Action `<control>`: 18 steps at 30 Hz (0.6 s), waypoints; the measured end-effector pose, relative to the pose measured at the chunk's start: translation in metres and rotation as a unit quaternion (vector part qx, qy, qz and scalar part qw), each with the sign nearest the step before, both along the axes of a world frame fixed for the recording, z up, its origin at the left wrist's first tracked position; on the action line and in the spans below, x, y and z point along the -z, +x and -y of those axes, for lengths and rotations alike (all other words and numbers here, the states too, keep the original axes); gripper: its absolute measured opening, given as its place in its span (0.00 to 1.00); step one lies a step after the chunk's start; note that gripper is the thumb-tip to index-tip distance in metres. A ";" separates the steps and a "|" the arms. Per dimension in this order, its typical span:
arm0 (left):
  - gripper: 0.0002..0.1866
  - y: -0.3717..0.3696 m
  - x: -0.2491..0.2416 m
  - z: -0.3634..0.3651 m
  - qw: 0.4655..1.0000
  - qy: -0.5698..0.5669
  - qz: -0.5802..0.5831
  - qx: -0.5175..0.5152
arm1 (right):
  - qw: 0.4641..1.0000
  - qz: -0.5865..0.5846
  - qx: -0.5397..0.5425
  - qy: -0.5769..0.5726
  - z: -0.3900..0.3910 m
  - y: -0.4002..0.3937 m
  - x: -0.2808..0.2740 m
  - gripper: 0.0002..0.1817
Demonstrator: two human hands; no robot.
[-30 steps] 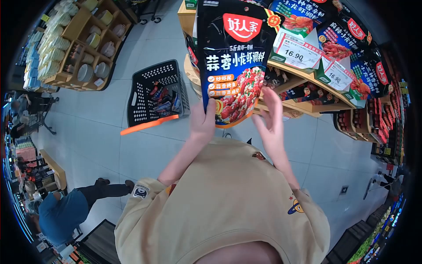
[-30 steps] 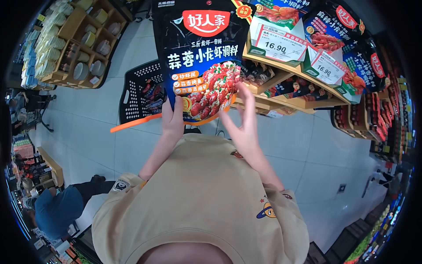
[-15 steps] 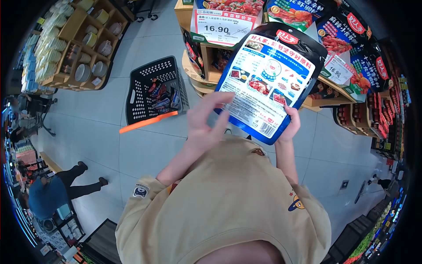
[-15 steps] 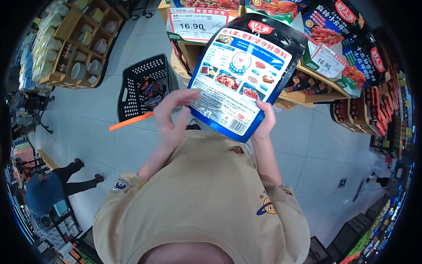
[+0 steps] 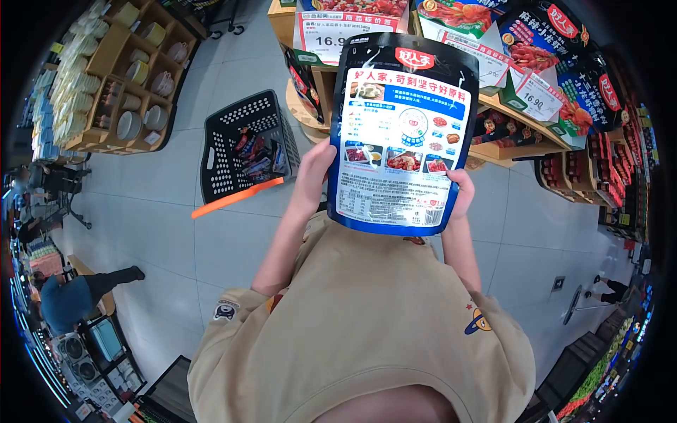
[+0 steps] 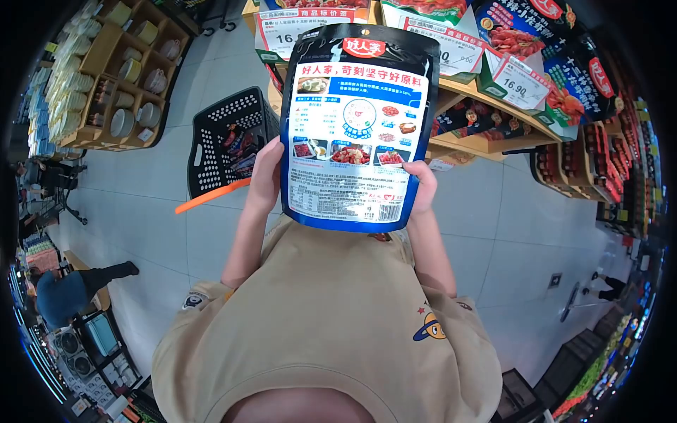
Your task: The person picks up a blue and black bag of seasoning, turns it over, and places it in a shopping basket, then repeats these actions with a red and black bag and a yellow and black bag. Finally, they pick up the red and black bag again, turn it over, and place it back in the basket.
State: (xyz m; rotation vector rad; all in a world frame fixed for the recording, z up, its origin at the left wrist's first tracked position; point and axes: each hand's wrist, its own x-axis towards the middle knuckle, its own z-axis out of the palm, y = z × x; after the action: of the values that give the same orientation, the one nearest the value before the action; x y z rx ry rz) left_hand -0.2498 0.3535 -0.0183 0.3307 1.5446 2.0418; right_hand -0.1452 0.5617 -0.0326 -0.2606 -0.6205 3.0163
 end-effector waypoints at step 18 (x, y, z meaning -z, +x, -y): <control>0.15 0.005 0.003 0.005 0.998 0.043 0.009 -0.036 | 0.997 0.039 -0.071 0.012 0.003 -0.003 0.015 0.24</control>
State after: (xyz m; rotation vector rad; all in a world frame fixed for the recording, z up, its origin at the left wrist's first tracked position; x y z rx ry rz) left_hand -0.2452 0.3484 -0.0210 0.2917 1.4800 2.1640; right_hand -0.1481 0.5583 -0.0474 -0.3488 -0.7104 3.1442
